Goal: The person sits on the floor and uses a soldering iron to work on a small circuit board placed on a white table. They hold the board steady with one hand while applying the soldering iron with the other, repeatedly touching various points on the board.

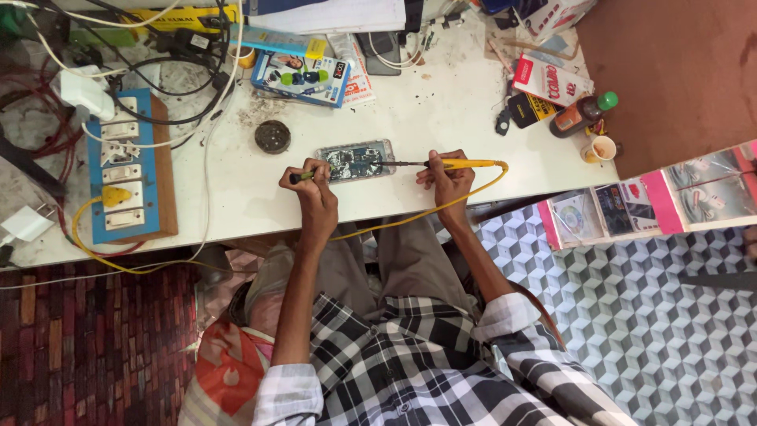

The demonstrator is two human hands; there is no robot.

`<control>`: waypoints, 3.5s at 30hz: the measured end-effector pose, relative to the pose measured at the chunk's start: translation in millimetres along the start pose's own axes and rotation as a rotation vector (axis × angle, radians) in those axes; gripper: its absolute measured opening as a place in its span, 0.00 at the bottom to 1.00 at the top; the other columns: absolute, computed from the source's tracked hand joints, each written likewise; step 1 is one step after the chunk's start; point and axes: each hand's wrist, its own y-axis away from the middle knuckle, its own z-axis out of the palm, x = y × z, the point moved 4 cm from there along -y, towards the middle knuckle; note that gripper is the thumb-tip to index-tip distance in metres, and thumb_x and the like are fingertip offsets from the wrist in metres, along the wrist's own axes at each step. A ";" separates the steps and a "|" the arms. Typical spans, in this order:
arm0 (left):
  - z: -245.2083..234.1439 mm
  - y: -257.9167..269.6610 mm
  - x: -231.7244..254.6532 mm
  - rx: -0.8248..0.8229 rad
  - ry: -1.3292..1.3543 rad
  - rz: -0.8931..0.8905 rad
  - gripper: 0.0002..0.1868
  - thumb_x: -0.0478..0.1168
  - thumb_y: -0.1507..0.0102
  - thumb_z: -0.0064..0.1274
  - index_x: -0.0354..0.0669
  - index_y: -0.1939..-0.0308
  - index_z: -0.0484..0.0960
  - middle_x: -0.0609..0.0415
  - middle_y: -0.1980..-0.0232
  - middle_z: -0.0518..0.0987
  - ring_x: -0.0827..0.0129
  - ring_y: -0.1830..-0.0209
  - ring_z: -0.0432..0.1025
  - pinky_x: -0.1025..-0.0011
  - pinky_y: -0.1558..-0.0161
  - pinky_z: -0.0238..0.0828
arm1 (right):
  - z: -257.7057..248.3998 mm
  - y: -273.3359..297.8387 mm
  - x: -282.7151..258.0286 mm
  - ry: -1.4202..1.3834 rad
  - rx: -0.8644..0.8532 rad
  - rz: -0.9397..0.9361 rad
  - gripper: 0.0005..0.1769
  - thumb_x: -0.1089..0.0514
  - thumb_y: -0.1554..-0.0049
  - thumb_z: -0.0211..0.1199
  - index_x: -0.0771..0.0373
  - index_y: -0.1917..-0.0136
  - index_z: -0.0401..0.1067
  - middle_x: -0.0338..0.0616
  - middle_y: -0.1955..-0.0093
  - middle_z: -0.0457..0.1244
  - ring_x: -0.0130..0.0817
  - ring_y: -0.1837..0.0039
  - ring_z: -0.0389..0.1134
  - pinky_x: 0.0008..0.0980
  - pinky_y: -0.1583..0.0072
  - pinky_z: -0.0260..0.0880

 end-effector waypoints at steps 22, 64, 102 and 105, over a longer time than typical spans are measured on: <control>-2.5 -4.7 5.6 0.000 0.125 0.003 0.10 0.29 0.23 0.29 0.42 0.52 0.44 0.43 0.56 0.66 0.66 0.58 0.60 0.69 0.48 0.64 | -5.5 -2.9 4.4 0.001 0.133 -0.045 0.13 0.57 0.34 0.61 0.64 0.57 0.61 0.43 0.74 0.62 0.27 0.73 0.63 0.24 0.70 0.58; 1.5 4.6 -1.4 0.004 0.113 0.024 0.11 0.33 0.22 0.30 0.44 0.50 0.44 0.45 0.55 0.65 0.68 0.58 0.59 0.71 0.51 0.64 | 0.3 4.4 -9.6 0.061 0.051 -0.065 0.12 0.59 0.34 0.61 0.63 0.57 0.62 0.39 0.72 0.62 0.23 0.72 0.63 0.22 0.68 0.60; 10.8 -42.4 -60.4 0.193 0.480 -0.248 0.18 0.50 0.25 0.38 0.52 0.36 0.52 0.58 0.66 0.65 0.78 0.70 0.57 0.79 0.70 0.54 | -4.5 1.8 10.4 0.003 0.084 -0.122 0.12 0.60 0.38 0.64 0.64 0.60 0.64 0.40 0.73 0.62 0.25 0.72 0.64 0.25 0.69 0.64; 11.6 -45.4 -56.7 0.190 0.504 -0.319 0.14 0.45 0.24 0.38 0.50 0.40 0.53 0.56 0.67 0.67 0.77 0.72 0.57 0.78 0.73 0.54 | -4.7 2.6 14.4 -0.028 0.131 -0.072 0.13 0.60 0.38 0.64 0.64 0.60 0.63 0.40 0.74 0.61 0.24 0.74 0.62 0.24 0.70 0.60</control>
